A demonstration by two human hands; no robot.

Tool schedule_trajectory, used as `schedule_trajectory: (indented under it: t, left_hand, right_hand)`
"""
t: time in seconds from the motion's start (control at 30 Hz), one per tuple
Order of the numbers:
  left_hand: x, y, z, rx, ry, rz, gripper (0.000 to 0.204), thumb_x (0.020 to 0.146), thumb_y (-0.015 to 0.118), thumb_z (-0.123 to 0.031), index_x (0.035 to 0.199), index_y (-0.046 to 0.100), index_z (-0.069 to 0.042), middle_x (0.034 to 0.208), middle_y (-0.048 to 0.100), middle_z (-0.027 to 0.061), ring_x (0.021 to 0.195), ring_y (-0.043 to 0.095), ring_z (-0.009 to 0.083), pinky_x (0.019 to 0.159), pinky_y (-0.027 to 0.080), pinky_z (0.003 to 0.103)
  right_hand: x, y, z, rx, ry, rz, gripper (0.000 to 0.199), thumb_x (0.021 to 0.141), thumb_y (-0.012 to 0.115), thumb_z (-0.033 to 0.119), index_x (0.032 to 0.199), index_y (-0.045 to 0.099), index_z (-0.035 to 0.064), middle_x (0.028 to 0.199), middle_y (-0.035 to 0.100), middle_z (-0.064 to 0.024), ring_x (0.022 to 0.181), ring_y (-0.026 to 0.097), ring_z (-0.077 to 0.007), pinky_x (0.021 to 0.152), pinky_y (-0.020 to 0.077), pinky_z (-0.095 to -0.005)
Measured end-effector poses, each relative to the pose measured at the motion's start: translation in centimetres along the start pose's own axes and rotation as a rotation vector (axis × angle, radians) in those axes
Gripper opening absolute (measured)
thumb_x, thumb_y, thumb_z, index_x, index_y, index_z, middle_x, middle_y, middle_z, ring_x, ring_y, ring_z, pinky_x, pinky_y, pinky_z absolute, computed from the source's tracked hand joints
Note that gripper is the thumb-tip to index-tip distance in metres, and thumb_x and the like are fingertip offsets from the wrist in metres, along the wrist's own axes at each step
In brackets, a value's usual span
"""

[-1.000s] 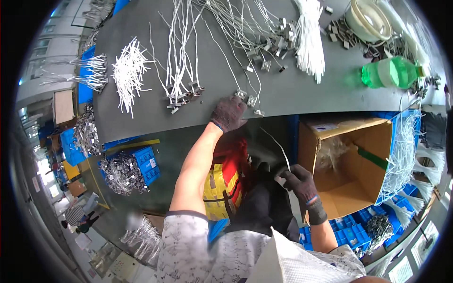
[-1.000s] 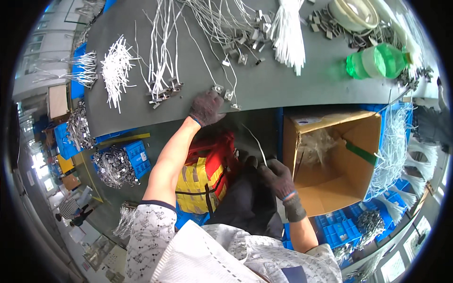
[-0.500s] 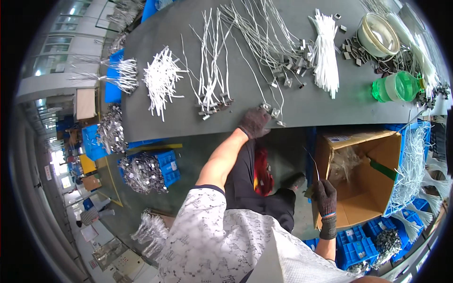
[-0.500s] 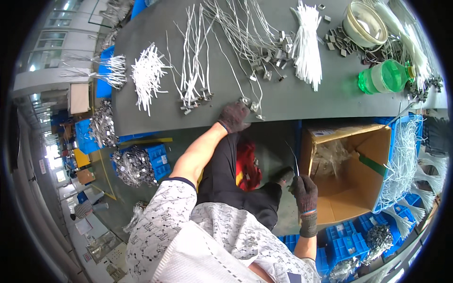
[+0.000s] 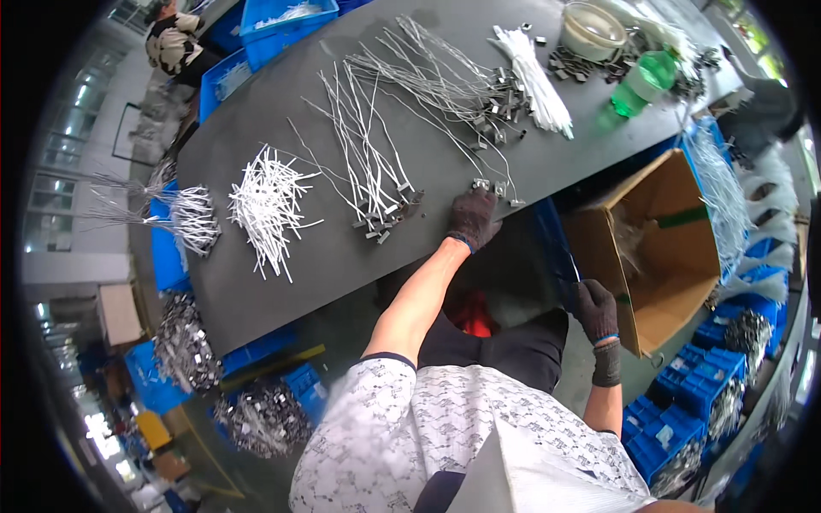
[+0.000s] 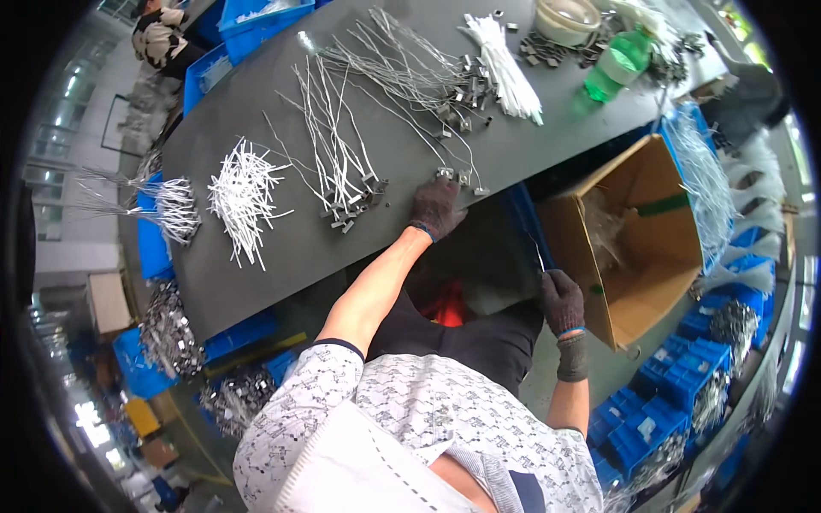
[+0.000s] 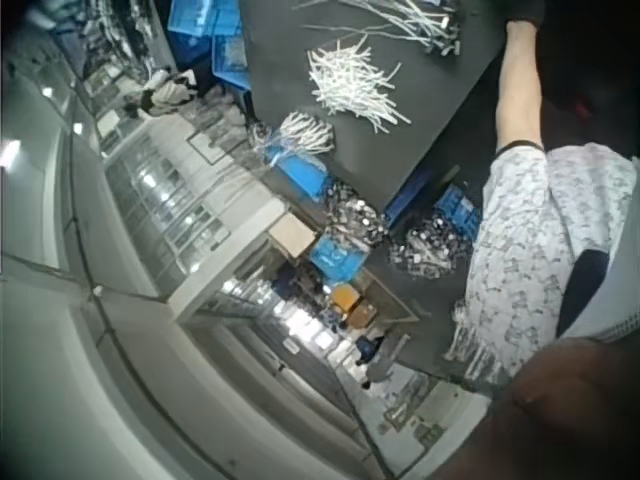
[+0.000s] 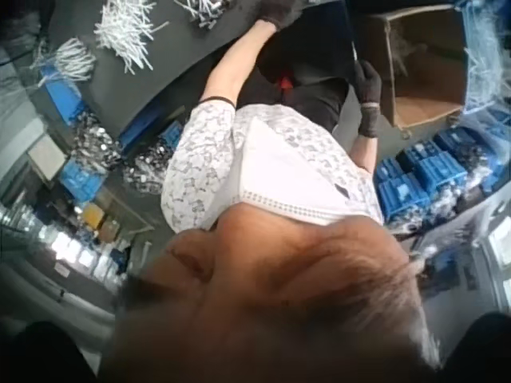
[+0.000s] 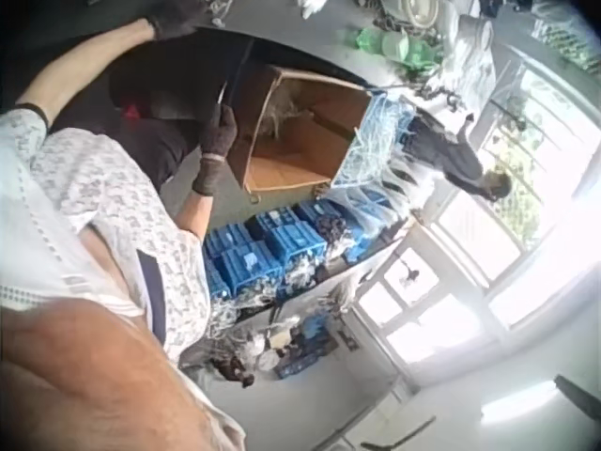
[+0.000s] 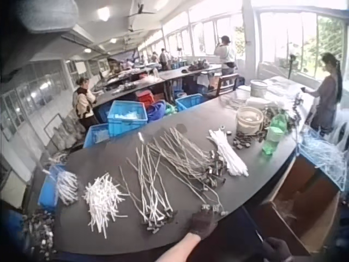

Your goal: Arranging and sorting white electronic wire harnesses on a workbench.

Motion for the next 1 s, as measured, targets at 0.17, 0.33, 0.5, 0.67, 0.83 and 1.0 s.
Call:
schedule_trajectory:
  t: [0.17,0.33,0.5,0.67,0.83,1.0]
  left_hand:
    - [-9.3,-4.3,2.0,-0.657,-0.238,-0.140,0.029,0.086,0.074,-0.033,0.096,0.065,-0.007,0.089,0.065,0.0164,0.083,0.066,0.0370,0.072,0.051,0.047]
    - [-24.2,-8.1,14.1,-0.547,-0.613,-0.617,0.016,0.089,0.069,-0.022,0.089,0.067,-0.006,0.080,0.065,0.0137,0.073,0.066,0.0309,0.068,0.052,0.040]
    - [-33.0,-10.3,27.5,0.049,-1.092,-0.675,0.031,0.089,0.064,-0.037,0.099,0.066,-0.008,0.094,0.068,0.0172,0.090,0.068,0.0359,0.080,0.054,0.049]
    - [-32.9,-9.4,32.4,0.084,-1.248,-0.342,0.036,0.089,0.066,-0.038,0.103,0.067,-0.005,0.104,0.069,0.0200,0.098,0.069,0.0395,0.083,0.056,0.050]
    - [-30.5,-7.4,36.5,-0.002,-1.277,-0.178,0.033,0.086,0.068,-0.034,0.101,0.069,-0.004,0.105,0.071,0.0206,0.095,0.071,0.0396,0.080,0.058,0.051]
    - [-33.7,-7.6,37.1,-0.075,-1.423,-0.298,0.032,0.083,0.067,-0.032,0.096,0.074,-0.004,0.102,0.073,0.0239,0.097,0.072,0.0413,0.080,0.057,0.052]
  right_hand:
    - [-10.5,-5.5,10.5,0.080,0.160,0.039,0.021,0.099,0.062,0.021,0.093,0.069,0.0023,0.069,0.059,0.0009,0.056,0.055,-0.0070,0.050,0.0428,-0.0224]
    - [-21.7,-8.7,22.2,-0.109,-0.073,-0.163,0.025,0.095,0.064,0.023,0.088,0.067,-0.0003,0.064,0.058,-0.0028,0.051,0.051,-0.0083,0.047,0.0371,-0.0234]
    - [-23.5,-6.5,24.2,-0.074,-0.543,-0.216,0.022,0.100,0.054,0.020,0.093,0.064,0.0009,0.067,0.057,-0.0032,0.049,0.049,-0.0092,0.047,0.0358,-0.0245]
    - [-14.5,8.6,20.1,0.059,-0.519,0.058,0.015,0.093,0.065,0.005,0.106,0.070,-0.0008,0.089,0.068,-0.0063,0.074,0.062,-0.0113,0.068,0.0501,-0.0278]
    - [-4.7,12.5,1.2,-0.111,-0.036,0.368,0.021,0.099,0.063,0.020,0.103,0.068,-0.0002,0.076,0.067,-0.0051,0.070,0.062,-0.0122,0.064,0.0496,-0.0299]
    - [-4.4,11.8,1.2,-0.127,0.192,0.459,0.025,0.097,0.064,0.023,0.105,0.067,0.0001,0.076,0.067,-0.0064,0.069,0.062,-0.0115,0.063,0.0497,-0.0308]
Point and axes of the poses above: each hand's wrist, its own x-axis towards the middle knuckle, its own y-axis out of the palm, z = x × y, the point moved 2 cm from there along x, towards the middle knuckle
